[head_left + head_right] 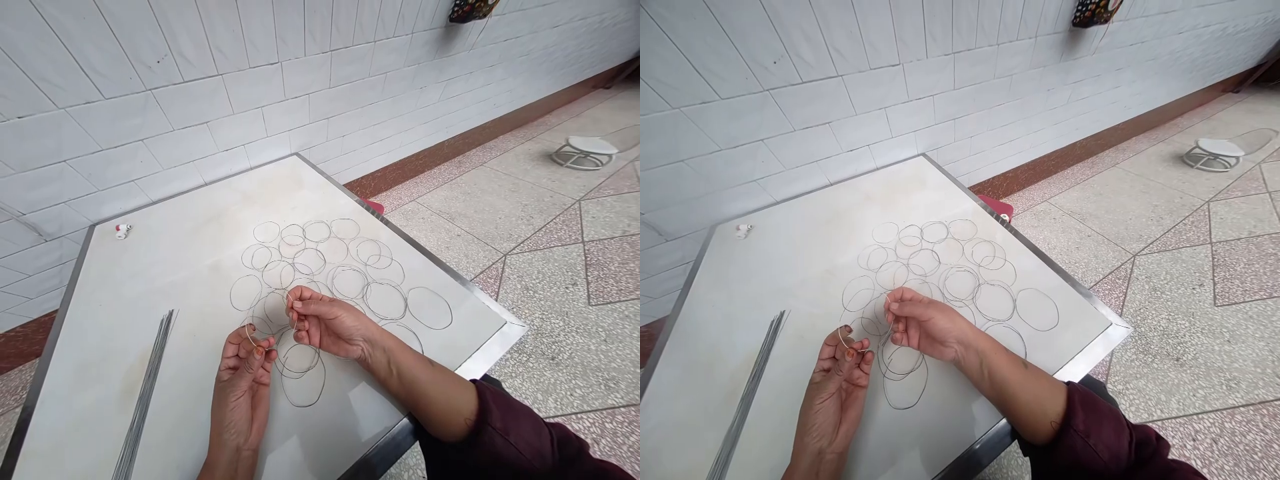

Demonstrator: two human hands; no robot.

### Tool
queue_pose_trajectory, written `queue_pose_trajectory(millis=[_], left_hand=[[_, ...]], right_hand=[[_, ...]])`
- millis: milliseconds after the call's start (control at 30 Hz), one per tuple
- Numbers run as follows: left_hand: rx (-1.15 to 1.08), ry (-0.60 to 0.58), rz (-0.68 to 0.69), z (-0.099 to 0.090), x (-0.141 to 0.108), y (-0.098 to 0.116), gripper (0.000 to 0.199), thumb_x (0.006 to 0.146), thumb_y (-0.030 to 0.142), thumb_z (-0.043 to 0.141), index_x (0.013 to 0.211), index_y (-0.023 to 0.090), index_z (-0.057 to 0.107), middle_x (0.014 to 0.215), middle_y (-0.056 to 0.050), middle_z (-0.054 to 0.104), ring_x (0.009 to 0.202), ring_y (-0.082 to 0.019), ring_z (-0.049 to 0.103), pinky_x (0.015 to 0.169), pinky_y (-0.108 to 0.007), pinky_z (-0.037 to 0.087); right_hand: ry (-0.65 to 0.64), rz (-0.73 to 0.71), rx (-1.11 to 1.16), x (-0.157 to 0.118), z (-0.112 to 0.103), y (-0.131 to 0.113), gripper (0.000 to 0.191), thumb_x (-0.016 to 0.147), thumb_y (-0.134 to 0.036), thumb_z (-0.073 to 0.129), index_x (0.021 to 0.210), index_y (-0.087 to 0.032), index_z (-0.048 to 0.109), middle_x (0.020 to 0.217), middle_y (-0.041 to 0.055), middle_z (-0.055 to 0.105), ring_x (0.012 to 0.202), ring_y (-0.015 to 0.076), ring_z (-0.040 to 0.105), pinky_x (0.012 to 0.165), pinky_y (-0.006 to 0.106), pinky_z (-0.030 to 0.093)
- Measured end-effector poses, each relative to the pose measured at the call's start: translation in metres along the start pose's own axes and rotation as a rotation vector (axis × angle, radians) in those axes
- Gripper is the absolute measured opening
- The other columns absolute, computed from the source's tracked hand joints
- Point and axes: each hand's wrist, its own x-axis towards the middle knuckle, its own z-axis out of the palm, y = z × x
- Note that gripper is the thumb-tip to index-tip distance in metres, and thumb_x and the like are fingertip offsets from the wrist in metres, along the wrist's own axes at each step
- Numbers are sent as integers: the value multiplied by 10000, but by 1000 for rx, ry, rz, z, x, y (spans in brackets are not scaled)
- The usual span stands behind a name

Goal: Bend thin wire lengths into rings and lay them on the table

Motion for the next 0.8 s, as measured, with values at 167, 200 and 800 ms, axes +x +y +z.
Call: queue_pose_trajectory(millis=[167,200,800], left_hand=[[-8,39,65,-1,4,0,375,598,186,896,920,240,712,669,65,566,774,-121,656,762,-221,547],[2,50,77,-2,6,1,375,599,190,895,922,237,710,663,67,560,779,-123,658,770,-225,546],[683,226,182,-68,48,72,543,595,316,850,1072,169,634,765,-39,719,835,-228,680,650,-311,516]], right_hand=[[-26,5,-91,0,-1,2,209,792,-240,777,878,-189,593,764,-29,592,616,62,510,638,215,450],[-25,-6,-151,0,-1,3,203,806,-267,767,880,-189,596,792,-23,599,635,66,529,660,224,461],[231,-224,-986,1,-10,8,190,941,-399,544,1072,-269,590,968,12,612,822,154,611,764,347,500]])
